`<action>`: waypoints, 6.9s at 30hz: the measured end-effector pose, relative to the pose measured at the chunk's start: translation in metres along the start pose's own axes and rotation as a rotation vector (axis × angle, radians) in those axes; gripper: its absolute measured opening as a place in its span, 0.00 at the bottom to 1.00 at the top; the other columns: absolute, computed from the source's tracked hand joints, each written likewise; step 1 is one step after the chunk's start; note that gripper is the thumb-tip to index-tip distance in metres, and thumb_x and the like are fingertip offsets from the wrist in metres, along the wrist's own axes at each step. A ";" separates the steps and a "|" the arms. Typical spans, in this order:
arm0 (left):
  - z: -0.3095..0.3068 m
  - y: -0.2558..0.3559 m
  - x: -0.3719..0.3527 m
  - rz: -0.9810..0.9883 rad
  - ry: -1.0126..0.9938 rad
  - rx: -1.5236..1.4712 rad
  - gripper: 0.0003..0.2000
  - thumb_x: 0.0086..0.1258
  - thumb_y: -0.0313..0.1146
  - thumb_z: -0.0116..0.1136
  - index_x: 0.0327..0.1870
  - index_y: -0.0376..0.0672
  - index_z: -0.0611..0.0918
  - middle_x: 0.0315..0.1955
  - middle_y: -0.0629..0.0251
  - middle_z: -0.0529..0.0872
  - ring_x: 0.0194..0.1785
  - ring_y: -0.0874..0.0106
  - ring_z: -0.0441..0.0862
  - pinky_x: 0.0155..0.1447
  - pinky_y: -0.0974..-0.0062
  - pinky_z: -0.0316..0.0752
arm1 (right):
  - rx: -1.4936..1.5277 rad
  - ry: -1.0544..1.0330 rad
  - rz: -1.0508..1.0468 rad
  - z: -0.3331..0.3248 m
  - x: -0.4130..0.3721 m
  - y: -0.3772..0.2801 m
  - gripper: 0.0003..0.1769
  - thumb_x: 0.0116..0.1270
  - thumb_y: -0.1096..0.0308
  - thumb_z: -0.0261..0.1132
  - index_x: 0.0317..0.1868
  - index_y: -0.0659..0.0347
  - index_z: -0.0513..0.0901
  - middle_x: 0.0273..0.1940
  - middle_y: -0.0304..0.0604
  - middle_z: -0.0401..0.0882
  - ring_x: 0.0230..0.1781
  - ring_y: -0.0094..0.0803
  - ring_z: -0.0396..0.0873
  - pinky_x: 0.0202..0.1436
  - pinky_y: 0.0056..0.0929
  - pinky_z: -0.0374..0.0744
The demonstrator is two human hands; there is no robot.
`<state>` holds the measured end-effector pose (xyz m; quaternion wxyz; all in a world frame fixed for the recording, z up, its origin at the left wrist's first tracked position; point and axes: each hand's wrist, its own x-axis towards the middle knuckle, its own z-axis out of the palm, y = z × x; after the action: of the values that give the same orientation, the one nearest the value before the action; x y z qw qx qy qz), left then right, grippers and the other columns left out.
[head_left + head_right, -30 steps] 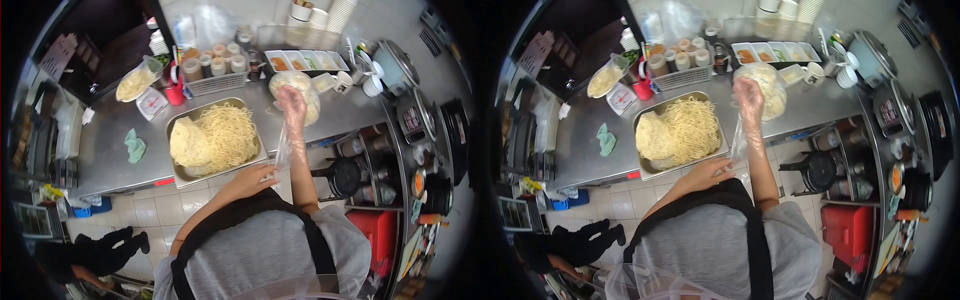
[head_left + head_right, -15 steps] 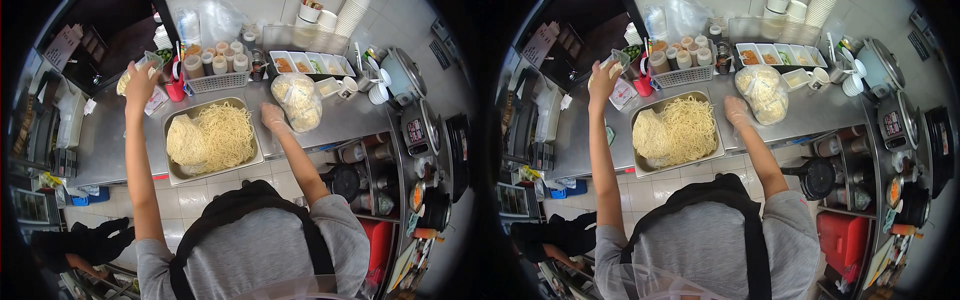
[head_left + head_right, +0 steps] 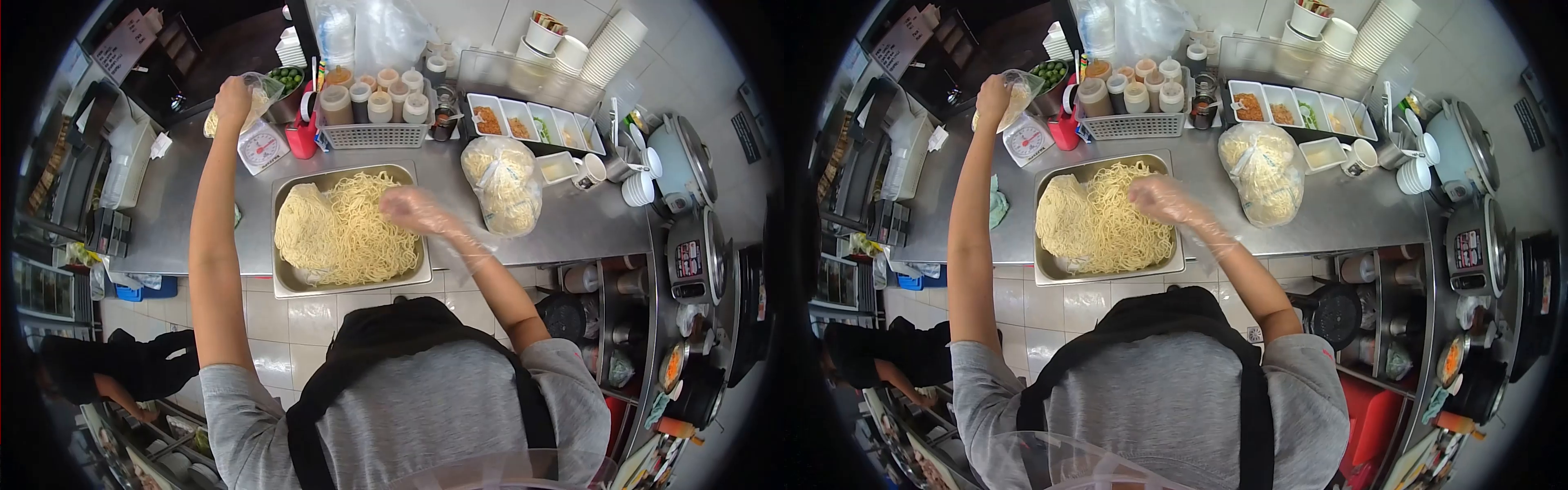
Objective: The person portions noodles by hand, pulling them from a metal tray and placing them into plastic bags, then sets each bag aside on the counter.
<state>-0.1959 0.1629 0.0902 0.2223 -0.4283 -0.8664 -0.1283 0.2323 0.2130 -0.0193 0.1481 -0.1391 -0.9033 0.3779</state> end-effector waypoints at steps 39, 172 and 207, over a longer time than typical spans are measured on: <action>-0.159 0.038 -0.105 0.009 -1.028 -1.489 0.36 0.56 0.17 0.52 0.70 0.32 0.58 0.42 0.61 0.81 0.27 0.85 0.78 0.34 0.88 0.78 | 0.416 0.215 -0.583 -0.172 0.125 -0.283 0.06 0.64 0.71 0.66 0.37 0.66 0.82 0.29 0.39 0.82 0.29 0.21 0.79 0.33 0.20 0.77; 0.057 0.226 -0.057 -0.009 -0.934 -1.429 0.13 0.67 0.21 0.51 0.50 0.39 0.83 0.36 0.72 0.84 0.31 0.86 0.76 0.36 0.89 0.75 | 0.862 0.161 0.590 0.068 -0.032 0.007 0.20 0.65 0.65 0.63 0.54 0.68 0.77 0.32 0.33 0.78 0.26 0.17 0.72 0.28 0.19 0.75; -0.106 0.077 0.134 0.296 0.255 -1.448 0.13 0.58 0.24 0.66 0.45 0.32 0.84 0.39 0.61 0.87 0.43 0.77 0.83 0.51 0.83 0.74 | 0.510 0.995 0.402 0.025 -0.035 -0.134 0.40 0.59 0.67 0.70 0.70 0.60 0.61 0.56 0.52 0.74 0.50 0.34 0.77 0.51 0.33 0.79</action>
<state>-0.1771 0.2572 0.2514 -0.0014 -0.5613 -0.4664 -0.6837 0.2361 0.0938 0.0550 0.5080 -0.4278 -0.5618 0.4932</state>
